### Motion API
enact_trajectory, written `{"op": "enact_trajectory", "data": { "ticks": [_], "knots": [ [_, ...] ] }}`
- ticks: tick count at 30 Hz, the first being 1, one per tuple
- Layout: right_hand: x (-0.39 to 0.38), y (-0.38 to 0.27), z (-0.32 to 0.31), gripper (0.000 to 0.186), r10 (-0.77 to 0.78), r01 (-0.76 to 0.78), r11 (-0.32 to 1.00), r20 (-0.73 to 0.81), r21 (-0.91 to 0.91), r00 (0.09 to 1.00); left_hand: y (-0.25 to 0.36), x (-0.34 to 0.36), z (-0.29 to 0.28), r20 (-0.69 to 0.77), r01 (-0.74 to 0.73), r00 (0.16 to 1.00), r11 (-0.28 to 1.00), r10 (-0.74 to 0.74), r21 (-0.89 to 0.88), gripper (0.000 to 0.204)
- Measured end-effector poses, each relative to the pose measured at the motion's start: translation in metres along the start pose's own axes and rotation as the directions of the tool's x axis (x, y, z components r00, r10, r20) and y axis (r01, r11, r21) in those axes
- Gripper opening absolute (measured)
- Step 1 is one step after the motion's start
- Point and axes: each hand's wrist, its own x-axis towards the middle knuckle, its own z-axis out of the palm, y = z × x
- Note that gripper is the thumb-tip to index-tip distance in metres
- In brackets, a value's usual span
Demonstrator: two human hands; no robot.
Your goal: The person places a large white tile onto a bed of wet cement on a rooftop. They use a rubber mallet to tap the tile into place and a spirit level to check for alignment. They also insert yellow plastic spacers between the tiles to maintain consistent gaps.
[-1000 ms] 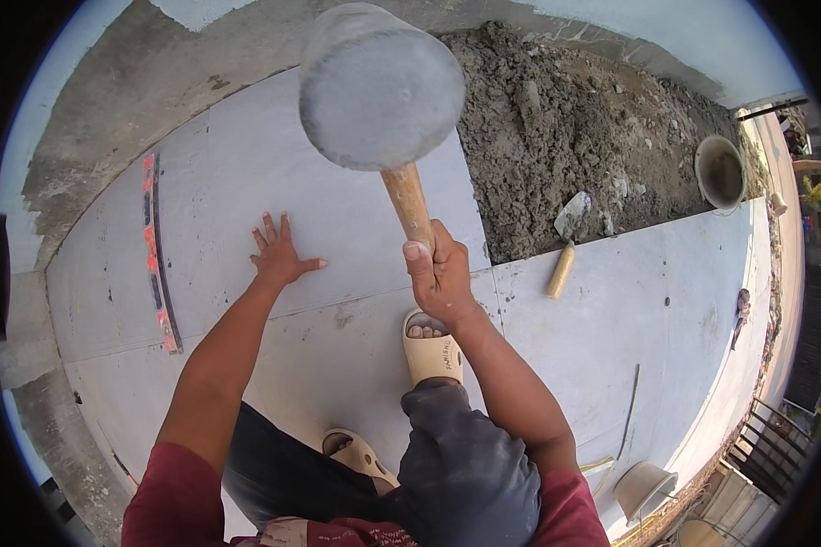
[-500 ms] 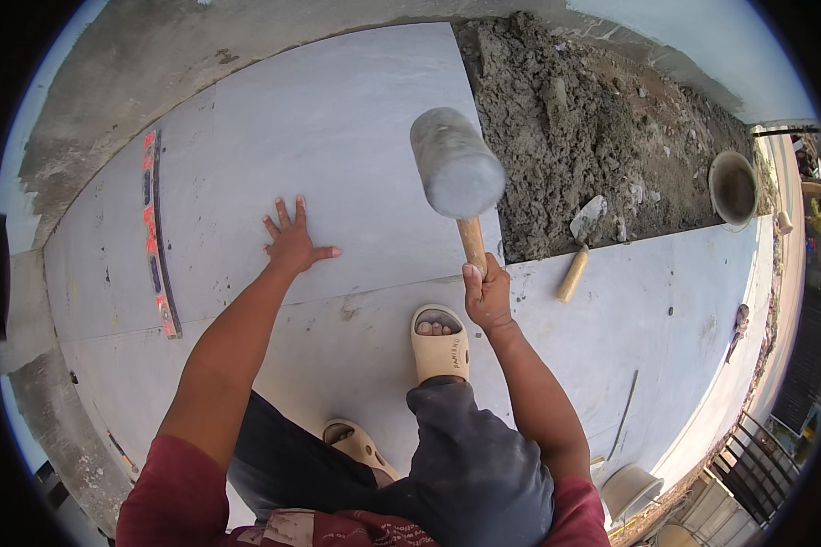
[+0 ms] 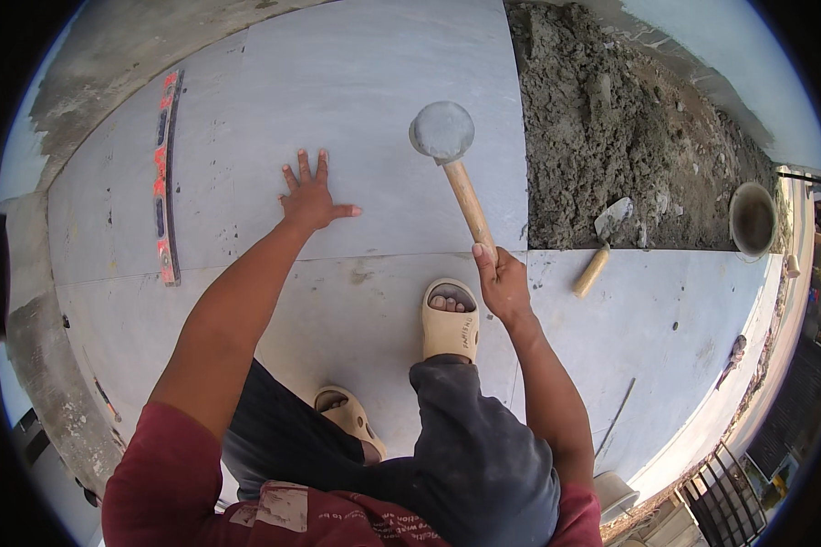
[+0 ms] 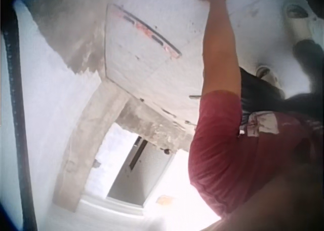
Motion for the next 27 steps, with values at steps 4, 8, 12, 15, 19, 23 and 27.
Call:
{"op": "enact_trajectory", "data": {
  "ticks": [4,8,12,15,19,23,27],
  "knots": [
    [0.006,-0.116,-0.009,0.056,-0.209,0.195,0.937,0.019,0.29,0.978,-0.026,-0.029,0.093,-0.171,0.035,0.984,0.998,-0.044,-0.056,0.112],
    [0.001,-0.118,0.025,0.042,-0.506,0.436,0.756,0.013,0.488,0.863,-0.003,-0.109,0.128,-0.053,-0.048,0.998,0.995,0.044,-0.093,0.11],
    [0.036,-0.039,0.075,0.045,-0.3,0.332,0.94,0.268,-0.08,0.915,-0.006,-0.112,0.127,-0.05,-0.043,0.998,0.991,0.037,-0.126,0.111],
    [0.04,-0.085,0.078,0.04,-0.142,0.198,0.974,0.391,-0.107,0.909,-0.017,-0.117,0.134,-0.034,-0.018,0.999,0.993,0.014,-0.118,0.112],
    [0.004,-0.132,0.064,0.039,-0.384,0.292,0.896,0.253,0.334,0.888,-0.015,-0.12,0.123,0.019,-0.008,1.0,0.994,0.01,-0.113,0.114],
    [0.012,-0.021,0.074,0.042,-0.497,0.494,0.868,0.131,0.055,0.858,0.0,-0.115,0.115,0.012,-0.036,0.999,0.994,0.037,-0.108,0.115],
    [0.028,-0.053,0.057,0.053,-0.119,0.096,0.991,0.298,0.093,0.947,0.006,-0.106,0.102,0.021,0.027,0.999,0.996,-0.026,-0.08,0.116]
  ]
}}
